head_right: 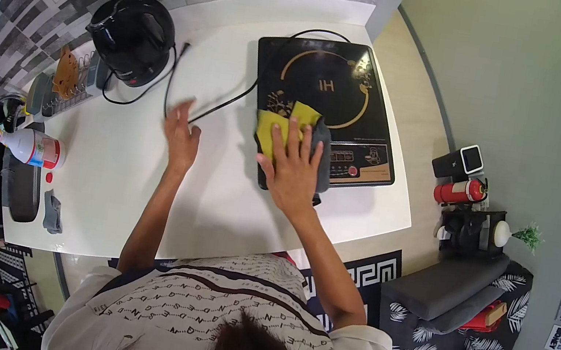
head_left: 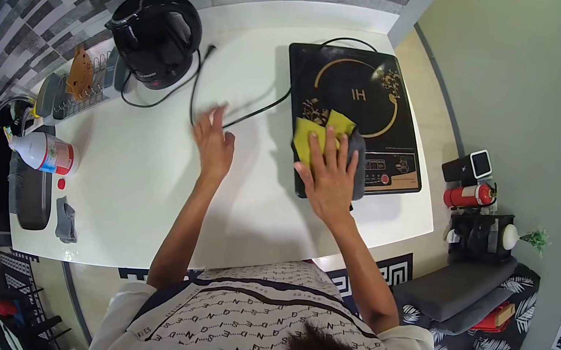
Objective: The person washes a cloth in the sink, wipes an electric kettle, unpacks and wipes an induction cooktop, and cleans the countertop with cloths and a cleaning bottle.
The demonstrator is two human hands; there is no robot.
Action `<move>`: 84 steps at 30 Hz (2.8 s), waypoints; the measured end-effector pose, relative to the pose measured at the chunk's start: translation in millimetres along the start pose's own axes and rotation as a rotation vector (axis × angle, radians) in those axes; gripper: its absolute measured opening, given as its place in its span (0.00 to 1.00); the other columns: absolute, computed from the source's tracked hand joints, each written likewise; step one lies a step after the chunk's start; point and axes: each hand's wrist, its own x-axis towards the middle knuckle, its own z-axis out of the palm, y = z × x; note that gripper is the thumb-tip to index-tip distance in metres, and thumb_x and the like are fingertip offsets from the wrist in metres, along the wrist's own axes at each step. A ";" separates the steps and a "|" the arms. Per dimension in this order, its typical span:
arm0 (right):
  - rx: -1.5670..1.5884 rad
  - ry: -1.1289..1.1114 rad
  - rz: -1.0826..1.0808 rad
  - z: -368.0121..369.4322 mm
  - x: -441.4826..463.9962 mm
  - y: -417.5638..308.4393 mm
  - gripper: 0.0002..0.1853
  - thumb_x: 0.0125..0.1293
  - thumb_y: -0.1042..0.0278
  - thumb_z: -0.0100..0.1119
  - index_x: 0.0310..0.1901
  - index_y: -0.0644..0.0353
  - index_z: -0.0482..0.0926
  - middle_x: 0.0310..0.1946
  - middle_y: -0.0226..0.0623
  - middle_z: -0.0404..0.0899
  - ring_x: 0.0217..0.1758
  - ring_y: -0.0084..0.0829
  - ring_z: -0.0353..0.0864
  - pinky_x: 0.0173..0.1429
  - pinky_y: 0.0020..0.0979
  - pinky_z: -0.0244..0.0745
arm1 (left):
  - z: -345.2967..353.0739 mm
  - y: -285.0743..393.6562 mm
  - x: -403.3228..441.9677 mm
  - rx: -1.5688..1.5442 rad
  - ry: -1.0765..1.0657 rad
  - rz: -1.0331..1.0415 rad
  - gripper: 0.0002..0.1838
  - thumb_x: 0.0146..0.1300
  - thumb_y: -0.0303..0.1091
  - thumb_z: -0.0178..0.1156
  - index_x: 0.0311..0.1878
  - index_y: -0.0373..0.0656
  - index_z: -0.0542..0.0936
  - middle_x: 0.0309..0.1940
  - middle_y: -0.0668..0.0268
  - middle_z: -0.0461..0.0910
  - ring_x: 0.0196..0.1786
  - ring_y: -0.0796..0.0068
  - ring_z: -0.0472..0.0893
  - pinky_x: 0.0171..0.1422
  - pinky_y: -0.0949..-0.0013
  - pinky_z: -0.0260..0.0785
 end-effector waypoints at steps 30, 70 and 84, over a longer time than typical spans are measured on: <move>0.104 -0.162 -0.058 -6.8 36.4 30.9 0.29 0.66 0.50 0.41 0.65 0.54 0.58 0.69 0.44 0.45 0.71 0.47 0.43 0.69 0.51 0.36 | 94.6 71.9 43.6 -0.845 0.062 -0.585 0.11 0.65 0.39 0.51 0.45 0.42 0.69 0.29 0.64 0.78 0.26 0.77 0.78 0.25 0.76 0.66; 0.152 0.175 -0.091 78.7 188.1 -1.3 0.21 0.59 0.63 0.48 0.55 0.54 0.70 0.65 0.34 0.57 0.70 0.45 0.47 0.68 0.56 0.36 | 139.1 -6.9 187.1 -1.332 -0.710 -0.851 0.26 0.60 0.53 0.54 0.46 0.36 0.69 0.43 0.59 0.76 0.48 0.69 0.75 0.54 0.64 0.67; 0.123 0.107 -0.072 47.8 62.6 -25.0 0.26 0.54 0.73 0.50 0.58 0.63 0.65 0.67 0.40 0.53 0.70 0.40 0.49 0.69 0.49 0.41 | 122.9 35.6 206.4 -0.460 -0.505 -0.529 0.67 0.24 0.63 0.73 0.57 0.19 0.51 0.50 0.43 0.67 0.55 0.54 0.69 0.58 0.63 0.63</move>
